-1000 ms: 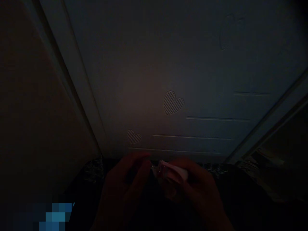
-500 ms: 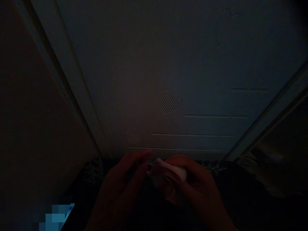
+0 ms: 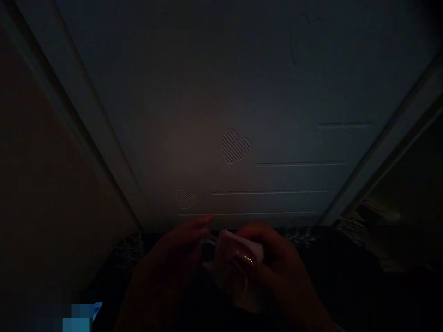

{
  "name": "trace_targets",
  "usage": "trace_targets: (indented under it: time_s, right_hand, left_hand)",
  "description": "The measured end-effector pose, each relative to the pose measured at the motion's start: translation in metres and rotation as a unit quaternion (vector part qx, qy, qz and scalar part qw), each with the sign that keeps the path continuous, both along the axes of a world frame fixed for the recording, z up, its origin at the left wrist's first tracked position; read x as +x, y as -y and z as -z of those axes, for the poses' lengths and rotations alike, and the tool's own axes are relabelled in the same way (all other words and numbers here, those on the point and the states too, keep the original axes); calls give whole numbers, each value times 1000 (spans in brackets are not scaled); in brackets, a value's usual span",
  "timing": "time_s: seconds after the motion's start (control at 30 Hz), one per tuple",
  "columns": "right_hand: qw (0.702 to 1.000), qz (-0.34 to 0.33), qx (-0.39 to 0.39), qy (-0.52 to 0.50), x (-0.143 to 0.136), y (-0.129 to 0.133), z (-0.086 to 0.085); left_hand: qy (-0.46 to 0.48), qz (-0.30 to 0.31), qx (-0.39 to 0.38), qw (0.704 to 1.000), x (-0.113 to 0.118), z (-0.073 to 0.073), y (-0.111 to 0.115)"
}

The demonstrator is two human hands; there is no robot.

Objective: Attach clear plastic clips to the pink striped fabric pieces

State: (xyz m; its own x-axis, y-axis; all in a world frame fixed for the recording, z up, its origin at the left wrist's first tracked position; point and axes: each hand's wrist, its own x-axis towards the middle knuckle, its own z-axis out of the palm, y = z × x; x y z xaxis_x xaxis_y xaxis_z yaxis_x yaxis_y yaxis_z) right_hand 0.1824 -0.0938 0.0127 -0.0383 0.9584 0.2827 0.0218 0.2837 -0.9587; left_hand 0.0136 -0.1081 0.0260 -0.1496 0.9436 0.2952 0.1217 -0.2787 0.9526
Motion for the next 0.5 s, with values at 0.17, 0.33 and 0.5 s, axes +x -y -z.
trace_targets:
  time_s: [0.17,0.33,0.5]
  right_hand:
    - [1000,3,-1,4,2,0,3]
    - [1000,12,0,9,-1,-1,1]
    - [1000,3,6,22,-1,-3,3]
  left_hand:
    - [64,-6,1,998,3,-4,0]
    - [32,-53,-6,998,-1,-5,-8]
    - [-69,-5,-54,996,-11,0,-13]
